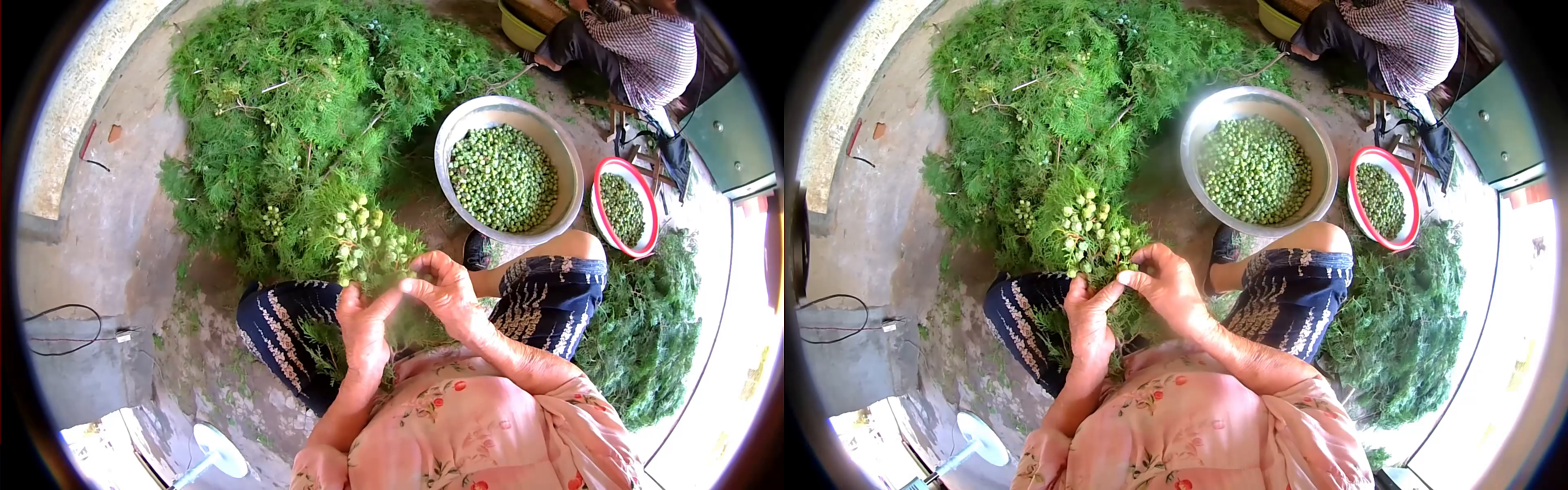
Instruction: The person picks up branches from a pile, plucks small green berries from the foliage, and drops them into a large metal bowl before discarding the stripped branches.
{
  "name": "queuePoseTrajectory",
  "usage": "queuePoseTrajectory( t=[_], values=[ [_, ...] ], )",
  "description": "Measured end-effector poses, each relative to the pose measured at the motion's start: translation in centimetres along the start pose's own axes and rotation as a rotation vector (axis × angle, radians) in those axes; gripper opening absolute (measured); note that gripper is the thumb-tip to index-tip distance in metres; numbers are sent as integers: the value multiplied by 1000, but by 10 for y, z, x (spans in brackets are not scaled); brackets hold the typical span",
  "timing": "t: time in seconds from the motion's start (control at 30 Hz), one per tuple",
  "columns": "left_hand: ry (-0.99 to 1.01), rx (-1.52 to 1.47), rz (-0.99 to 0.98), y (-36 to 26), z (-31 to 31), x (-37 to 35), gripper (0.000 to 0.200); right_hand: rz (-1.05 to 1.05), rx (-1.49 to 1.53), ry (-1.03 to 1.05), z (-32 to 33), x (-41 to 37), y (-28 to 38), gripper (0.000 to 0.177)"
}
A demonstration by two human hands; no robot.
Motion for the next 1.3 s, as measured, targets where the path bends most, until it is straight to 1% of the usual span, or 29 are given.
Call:
queuePoseTrajectory(
  t=[0.07, 0.17, 0.27, 0.4, 0.47, 0.57, 0.67, 0.7, 0.8, 0.83, 0.93, 0.97, 1.1, 1.3],
  values=[
    [-13, 37, 14, -4, -3, -4, 33, -55, 62, -14, -1, 1, -2, 31],
    [-31, 76, 14, -2, -2, -5, 33, -193, 188, -16, -3, 0, 3, 25],
    [-42, 96, 11, -2, 0, -3, 31, -300, 369, 33, 1, 1, 5, 20],
    [-42, 68, 63, -4, 3, -2, 28, -301, 486, 98, 1, 2, 6, 16],
    [-34, 68, 98, -5, 3, -2, 31, -327, 512, 137, 5, 3, 5, 15],
    [12, 55, 142, -4, 3, -2, 34, -358, 599, 244, 13, 5, 1, 16],
    [-11, 63, 144, -6, 8, 3, 34, -399, 627, 342, 28, 9, 1, 16],
    [-19, 81, 134, -7, 10, 5, 33, -397, 584, 350, 32, 10, 1, 16],
    [-11, 91, 108, -8, 16, 8, 28, -327, 753, 309, 35, 10, -3, 18],
    [-16, 93, 103, -8, 16, 8, 28, -357, 758, 348, 38, 9, 1, 21],
    [-23, 103, 94, -4, 17, 8, 27, -315, 776, 252, 32, 7, 3, 19],
    [-20, 108, 93, -4, 16, 8, 27, -285, 732, 256, 31, 8, -3, 20],
    [6, 89, 104, -5, 12, 5, 30, -305, 708, 223, 27, 8, -1, 31],
    [14, 95, 133, -5, 8, 2, 30, -308, 581, 301, 28, 10, 6, 26]
  ],
)
Point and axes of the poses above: each hand's wrist, its own x-axis towards the middle knuckle, its own z-axis out of the back of the hand, y = z × x, the point moved 2 cm from there along x, towards the middle knuckle, and after that the axes turned 2 degrees about -x, right-handed, at the moved point
